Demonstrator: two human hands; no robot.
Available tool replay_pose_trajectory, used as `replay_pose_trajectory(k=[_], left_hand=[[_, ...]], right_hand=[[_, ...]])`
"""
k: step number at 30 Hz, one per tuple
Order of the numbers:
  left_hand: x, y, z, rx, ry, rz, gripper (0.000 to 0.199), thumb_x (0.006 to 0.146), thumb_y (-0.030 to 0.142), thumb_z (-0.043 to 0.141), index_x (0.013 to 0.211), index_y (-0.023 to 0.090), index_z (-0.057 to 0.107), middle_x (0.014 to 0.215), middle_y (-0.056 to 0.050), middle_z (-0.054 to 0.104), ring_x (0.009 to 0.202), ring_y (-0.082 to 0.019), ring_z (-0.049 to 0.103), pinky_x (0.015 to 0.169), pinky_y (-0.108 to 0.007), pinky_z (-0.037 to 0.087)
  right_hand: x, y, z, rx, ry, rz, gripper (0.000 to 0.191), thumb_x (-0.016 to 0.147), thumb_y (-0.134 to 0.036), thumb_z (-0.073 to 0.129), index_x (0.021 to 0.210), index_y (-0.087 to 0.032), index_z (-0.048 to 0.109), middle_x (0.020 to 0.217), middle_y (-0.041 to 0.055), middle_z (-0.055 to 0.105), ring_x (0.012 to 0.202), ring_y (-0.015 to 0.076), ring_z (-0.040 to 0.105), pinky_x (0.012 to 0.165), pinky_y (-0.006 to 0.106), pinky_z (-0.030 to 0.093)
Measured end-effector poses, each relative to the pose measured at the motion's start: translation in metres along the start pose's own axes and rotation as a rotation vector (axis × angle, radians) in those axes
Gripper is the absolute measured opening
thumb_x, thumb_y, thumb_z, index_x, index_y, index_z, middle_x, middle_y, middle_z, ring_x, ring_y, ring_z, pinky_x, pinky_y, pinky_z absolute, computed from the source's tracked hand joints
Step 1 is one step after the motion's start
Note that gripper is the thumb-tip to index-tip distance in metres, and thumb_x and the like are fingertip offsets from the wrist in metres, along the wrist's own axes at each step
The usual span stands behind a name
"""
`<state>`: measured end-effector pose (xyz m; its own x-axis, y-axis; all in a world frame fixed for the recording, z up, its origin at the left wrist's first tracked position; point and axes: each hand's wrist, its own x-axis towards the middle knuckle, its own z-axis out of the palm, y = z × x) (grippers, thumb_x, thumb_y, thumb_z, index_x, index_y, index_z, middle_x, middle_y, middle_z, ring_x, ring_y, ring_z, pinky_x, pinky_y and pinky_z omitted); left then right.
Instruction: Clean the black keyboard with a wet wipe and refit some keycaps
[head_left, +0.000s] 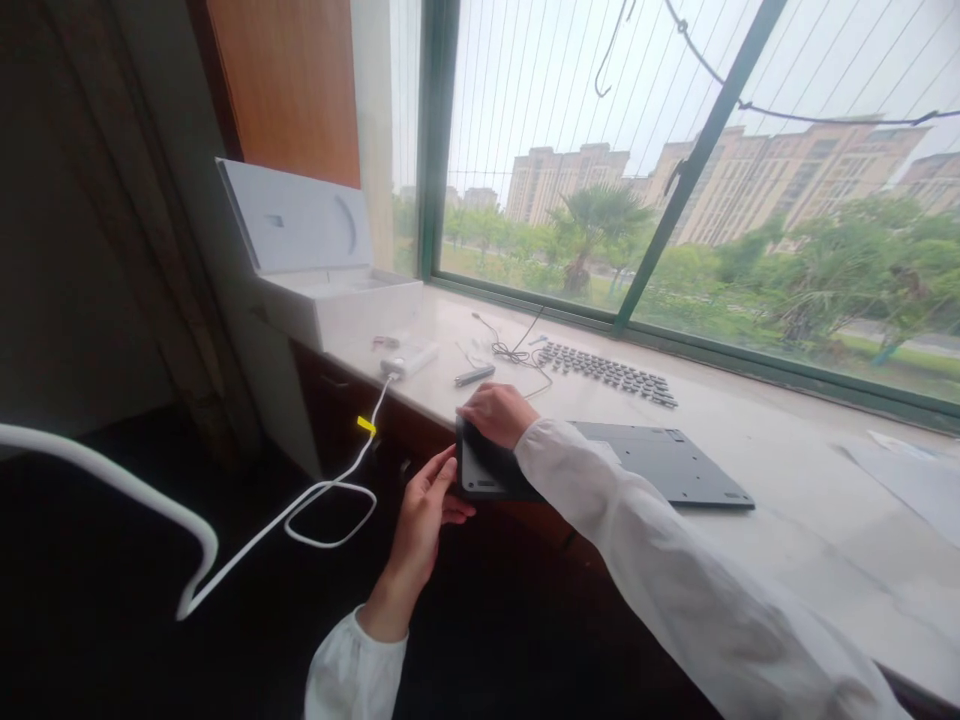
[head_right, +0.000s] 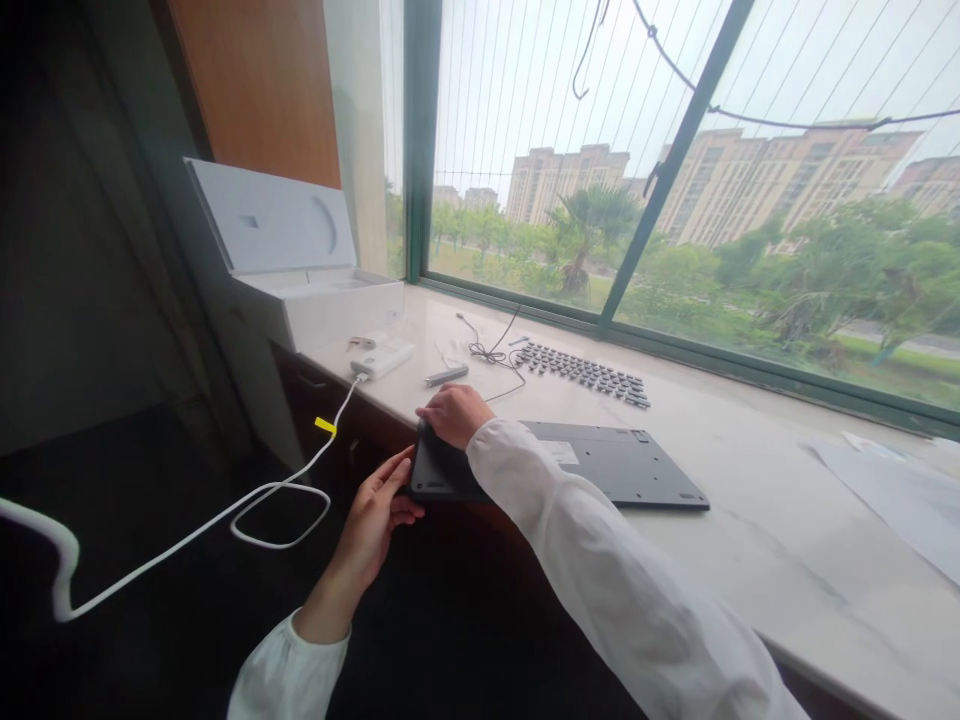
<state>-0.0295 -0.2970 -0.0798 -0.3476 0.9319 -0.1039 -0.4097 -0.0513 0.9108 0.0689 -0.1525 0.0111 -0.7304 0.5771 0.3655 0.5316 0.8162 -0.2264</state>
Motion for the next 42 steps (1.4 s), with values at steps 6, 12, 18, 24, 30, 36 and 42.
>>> replay_pose_trajectory(k=[6, 12, 18, 24, 30, 36, 42], left_hand=[[0.004, 0.003, 0.002, -0.059, -0.025, 0.031, 0.045, 0.081, 0.041, 0.068, 0.119, 0.017, 0.066, 0.090, -0.007, 0.072, 0.063, -0.009, 0.063, 0.054, -0.017, 0.050], [0.003, 0.004, 0.002, -0.111, 0.001, 0.039, 0.042, 0.079, 0.036, 0.071, 0.115, 0.016, 0.068, 0.089, -0.007, 0.073, 0.068, -0.011, 0.065, 0.058, -0.018, 0.050], [0.001, 0.009, 0.008, -0.103, 0.043, -0.004, 0.043, 0.079, 0.034, 0.072, 0.117, 0.014, 0.068, 0.091, -0.010, 0.074, 0.064, -0.011, 0.065, 0.056, -0.019, 0.051], [0.002, 0.008, 0.011, -0.083, 0.086, 0.009, 0.042, 0.081, 0.032, 0.070, 0.118, 0.013, 0.067, 0.098, -0.013, 0.073, 0.066, -0.013, 0.067, 0.055, -0.020, 0.052], [0.002, 0.006, 0.011, -0.104, 0.085, 0.011, 0.044, 0.080, 0.031, 0.070, 0.119, 0.011, 0.065, 0.102, -0.015, 0.072, 0.076, -0.015, 0.069, 0.062, -0.020, 0.053], [0.000, 0.007, 0.017, -0.042, 0.132, 0.018, 0.043, 0.082, 0.034, 0.067, 0.120, 0.014, 0.066, 0.098, -0.013, 0.073, 0.066, -0.012, 0.066, 0.055, -0.019, 0.052], [0.001, 0.003, 0.019, -0.075, 0.134, 0.018, 0.048, 0.079, 0.037, 0.071, 0.119, 0.011, 0.065, 0.100, -0.014, 0.072, 0.079, -0.018, 0.069, 0.057, -0.021, 0.053]], right_hand=[[-0.032, -0.021, -0.004, 0.132, -0.034, -0.171, 0.021, 0.088, -0.019, 0.055, 0.091, -0.023, 0.076, 0.091, 0.0042, 0.069, 0.081, 0.0138, 0.064, 0.078, 0.024, 0.047], [-0.078, -0.052, -0.010, 0.216, 0.008, -0.306, 0.027, 0.091, -0.019, 0.051, 0.103, -0.027, 0.074, 0.095, 0.0057, 0.070, 0.088, 0.0180, 0.063, 0.080, 0.030, 0.050], [-0.082, -0.022, -0.013, 0.126, 0.027, -0.279, 0.026, 0.093, -0.027, 0.054, 0.111, -0.028, 0.072, 0.101, 0.0064, 0.072, 0.090, 0.0198, 0.064, 0.085, 0.037, 0.051], [-0.086, -0.026, -0.016, 0.139, -0.079, -0.114, 0.040, 0.099, -0.029, 0.039, 0.131, -0.018, 0.059, 0.138, 0.0102, 0.055, 0.131, 0.0196, 0.049, 0.111, 0.036, 0.040], [-0.124, -0.057, -0.019, -0.050, -0.151, -0.264, 0.049, 0.099, -0.026, 0.037, 0.148, -0.020, 0.037, 0.149, 0.0044, 0.041, 0.139, 0.0158, 0.036, 0.120, 0.038, 0.026], [-0.135, -0.024, -0.017, -0.324, 0.009, 0.043, 0.048, 0.099, -0.026, 0.033, 0.142, -0.009, 0.045, 0.142, 0.0134, 0.049, 0.133, 0.0221, 0.046, 0.114, 0.044, 0.035], [-0.136, -0.072, 0.011, -0.286, 0.125, 0.021, 0.047, 0.097, -0.023, 0.036, 0.142, -0.012, 0.047, 0.145, 0.0087, 0.046, 0.135, 0.0184, 0.043, 0.116, 0.035, 0.033]])
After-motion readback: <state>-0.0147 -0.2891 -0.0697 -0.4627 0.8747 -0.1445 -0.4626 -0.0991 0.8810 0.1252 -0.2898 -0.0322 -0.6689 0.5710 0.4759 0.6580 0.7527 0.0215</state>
